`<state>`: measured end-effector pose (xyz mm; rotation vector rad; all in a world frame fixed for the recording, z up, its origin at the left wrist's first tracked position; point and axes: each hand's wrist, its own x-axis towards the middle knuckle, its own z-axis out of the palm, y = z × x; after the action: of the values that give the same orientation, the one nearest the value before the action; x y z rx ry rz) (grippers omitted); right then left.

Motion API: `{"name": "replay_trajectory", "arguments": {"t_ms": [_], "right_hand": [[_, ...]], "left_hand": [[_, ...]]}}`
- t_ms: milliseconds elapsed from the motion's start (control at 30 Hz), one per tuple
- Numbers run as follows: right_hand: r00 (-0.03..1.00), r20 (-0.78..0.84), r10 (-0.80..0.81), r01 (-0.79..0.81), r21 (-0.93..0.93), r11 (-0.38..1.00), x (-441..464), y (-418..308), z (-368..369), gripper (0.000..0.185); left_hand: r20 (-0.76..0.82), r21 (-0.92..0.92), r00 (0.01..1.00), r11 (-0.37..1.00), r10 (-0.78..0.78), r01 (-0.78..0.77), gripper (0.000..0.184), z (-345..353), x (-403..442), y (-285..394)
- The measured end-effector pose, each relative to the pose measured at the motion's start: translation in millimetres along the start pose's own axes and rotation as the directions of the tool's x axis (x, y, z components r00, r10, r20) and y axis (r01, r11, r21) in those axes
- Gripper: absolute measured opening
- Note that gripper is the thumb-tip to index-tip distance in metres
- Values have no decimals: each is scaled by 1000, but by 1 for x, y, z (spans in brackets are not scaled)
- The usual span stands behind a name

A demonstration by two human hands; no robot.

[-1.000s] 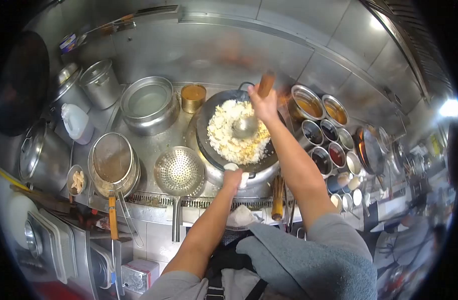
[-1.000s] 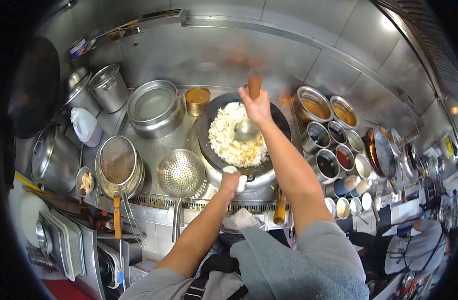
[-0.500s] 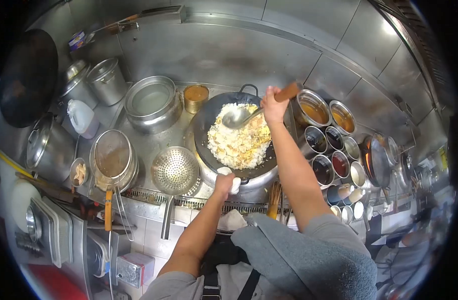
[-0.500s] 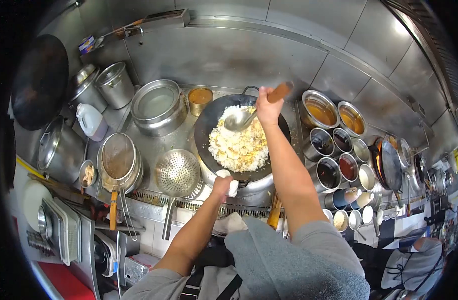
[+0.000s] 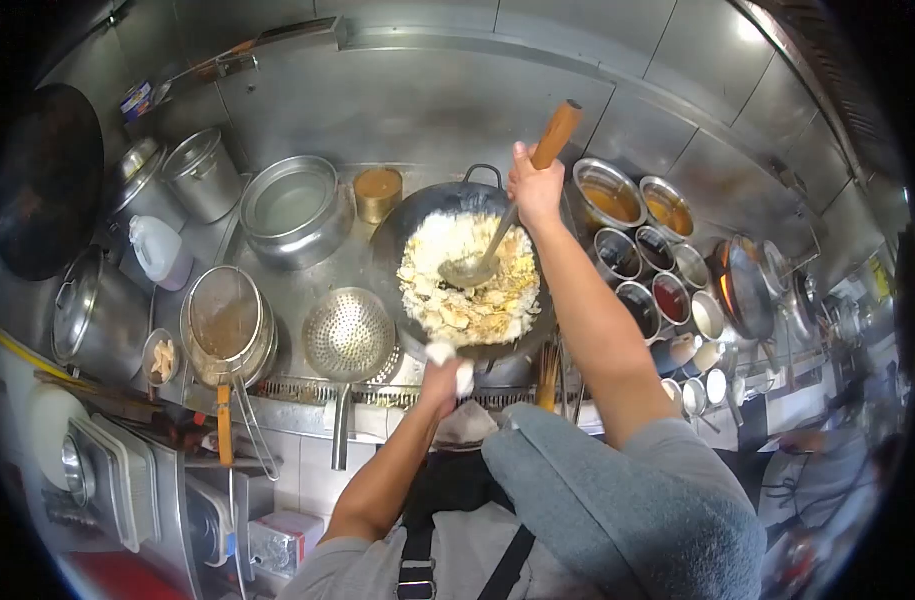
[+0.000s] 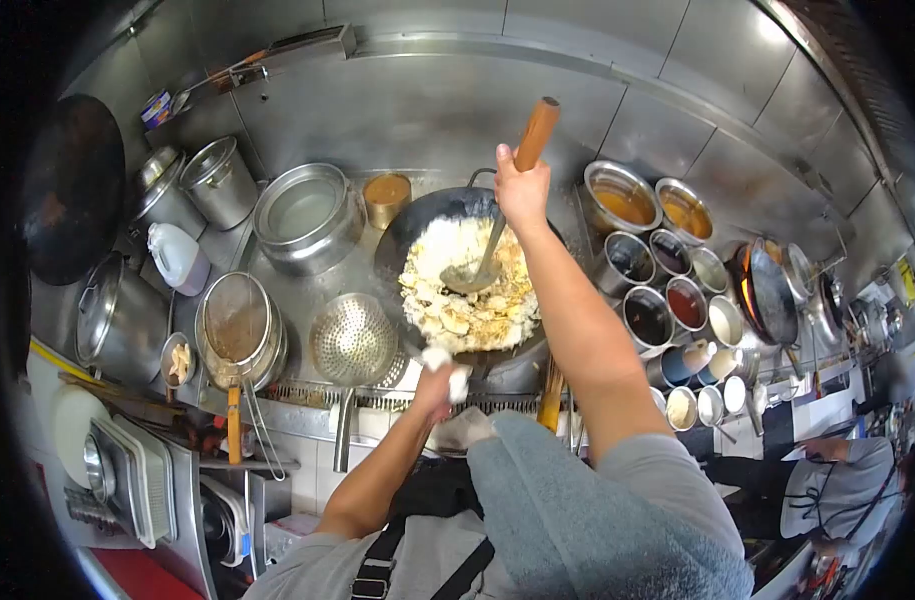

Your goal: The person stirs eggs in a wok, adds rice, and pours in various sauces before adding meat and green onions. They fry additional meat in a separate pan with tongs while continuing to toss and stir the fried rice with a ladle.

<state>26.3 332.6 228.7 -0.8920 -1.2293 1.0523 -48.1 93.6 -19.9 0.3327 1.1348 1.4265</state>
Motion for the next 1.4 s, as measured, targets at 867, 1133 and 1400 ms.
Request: {"name": "replay_trajectory", "arguments": {"t_ms": [867, 1133, 1400], "right_hand": [[957, 99, -274, 289, -203, 936, 0, -8, 36, 29], [743, 663, -92, 353, -271, 895, 11, -80, 64, 41], [932, 170, -320, 355, -247, 902, 18, 30, 34, 31]], "left_hand": [[58, 64, 991, 991, -119, 115, 17, -15, 19, 3], [-70, -130, 989, 984, -128, 118, 8, 11, 13, 24], [105, -43, 968, 972, -227, 233, 45, -27, 43, 13]]}}
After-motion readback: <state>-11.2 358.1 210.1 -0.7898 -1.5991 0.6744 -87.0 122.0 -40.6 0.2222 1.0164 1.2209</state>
